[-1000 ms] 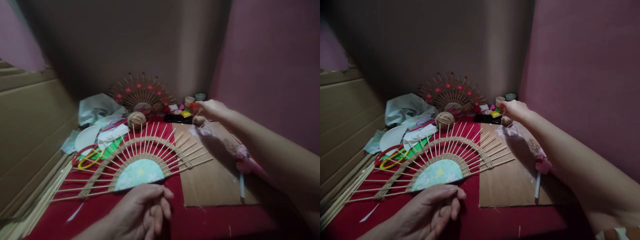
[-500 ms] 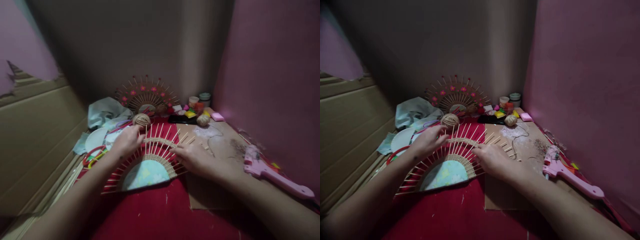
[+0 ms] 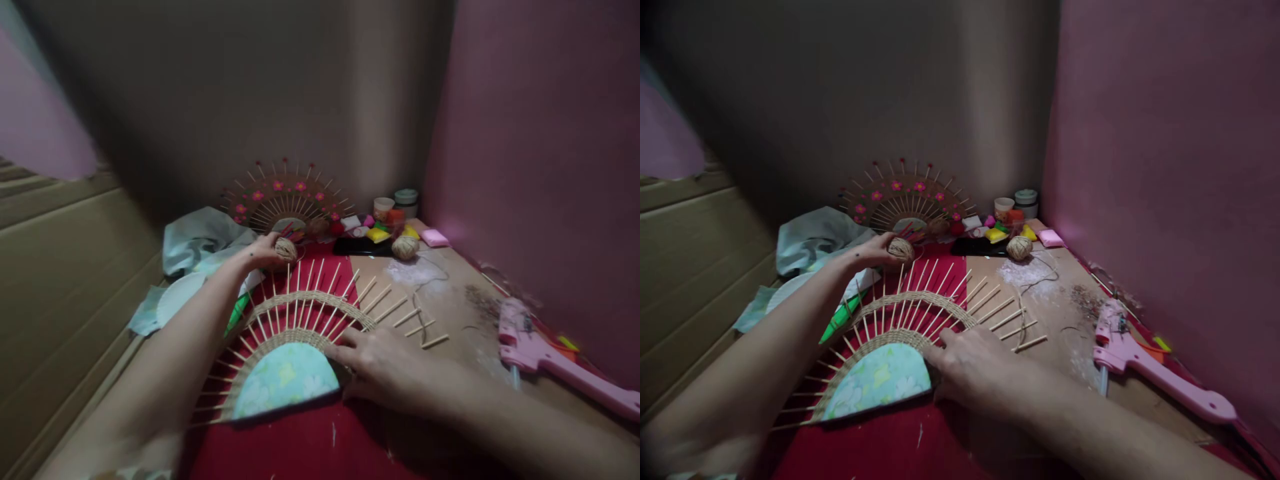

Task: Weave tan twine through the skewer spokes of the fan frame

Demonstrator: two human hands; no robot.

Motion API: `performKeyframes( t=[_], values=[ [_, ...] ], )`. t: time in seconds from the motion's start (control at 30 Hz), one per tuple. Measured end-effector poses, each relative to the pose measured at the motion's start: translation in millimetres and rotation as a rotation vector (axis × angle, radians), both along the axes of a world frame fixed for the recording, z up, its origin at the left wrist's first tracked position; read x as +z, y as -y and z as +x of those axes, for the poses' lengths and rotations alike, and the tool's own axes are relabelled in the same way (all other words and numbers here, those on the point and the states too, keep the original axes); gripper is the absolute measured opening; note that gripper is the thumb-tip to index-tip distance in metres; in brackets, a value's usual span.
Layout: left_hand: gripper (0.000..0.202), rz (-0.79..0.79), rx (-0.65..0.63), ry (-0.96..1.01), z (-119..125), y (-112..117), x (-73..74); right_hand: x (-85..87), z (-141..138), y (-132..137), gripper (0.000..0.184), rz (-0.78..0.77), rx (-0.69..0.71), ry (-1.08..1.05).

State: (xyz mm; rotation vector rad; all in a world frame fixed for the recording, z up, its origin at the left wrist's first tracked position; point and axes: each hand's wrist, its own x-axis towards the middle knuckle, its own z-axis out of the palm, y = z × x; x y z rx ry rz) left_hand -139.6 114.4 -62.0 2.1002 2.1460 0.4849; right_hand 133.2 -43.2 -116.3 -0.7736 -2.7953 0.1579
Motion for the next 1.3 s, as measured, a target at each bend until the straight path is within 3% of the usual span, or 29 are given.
performKeyframes(
  t=[0.2, 0.33, 0.43, 0.53, 0.6, 0.7, 0.8, 0.9, 1.0, 1.1, 1.3],
  values=[
    [0.079, 0.036, -0.002, -0.055, 1, -16, -5.4, 2.9, 2, 8, 0.042, -0.044, 0.027, -0.010],
    [0.083, 0.094, 0.031, -0.105, 11, -8, -3.5, 11.7, 8, 12, 0.034, -0.081, 0.056, -0.019],
    [0.053, 0.209, -0.090, -0.150, 31, 17, 5.7, 19.4, 12, 8, 0.021, -0.118, 0.023, -0.040],
    [0.027, 0.105, -0.304, -0.082, 58, 56, 9.0, 26.2, 17, -4, 0.021, -0.087, -0.119, -0.114],
    [0.022, 0.034, -0.388, -0.050, 76, 85, 4.6, 30.4, 21, -12, 0.022, -0.082, -0.257, -0.239],
    [0.020, 0.000, -0.533, 0.025, 98, 130, -5.9, 34.0, 27, -22, 0.025, -0.200, -0.403, -0.437],
    [0.020, 0.051, -0.654, 0.031, 112, 175, -12.8, 30.9, 30, -27, 0.027, -0.259, -0.410, -0.472],
    [0.021, 0.023, -0.677, -0.093, 119, 211, -17.5, 24.1, 30, -28, 0.029, -0.216, -0.359, -0.389],
    [0.030, 0.003, -0.635, -0.189, 120, 228, -25.1, 20.9, 30, -29, 0.031, -0.200, -0.341, -0.375],
    [0.028, 0.041, -0.588, -0.224, 119, 228, -34.2, 21.0, 31, -30, 0.032, -0.198, -0.335, -0.416],
    [0.022, 0.100, -0.662, -0.356, 122, 226, -43.4, 16.1, 28, -33, 0.037, -0.178, -0.327, -0.429]
  ],
)
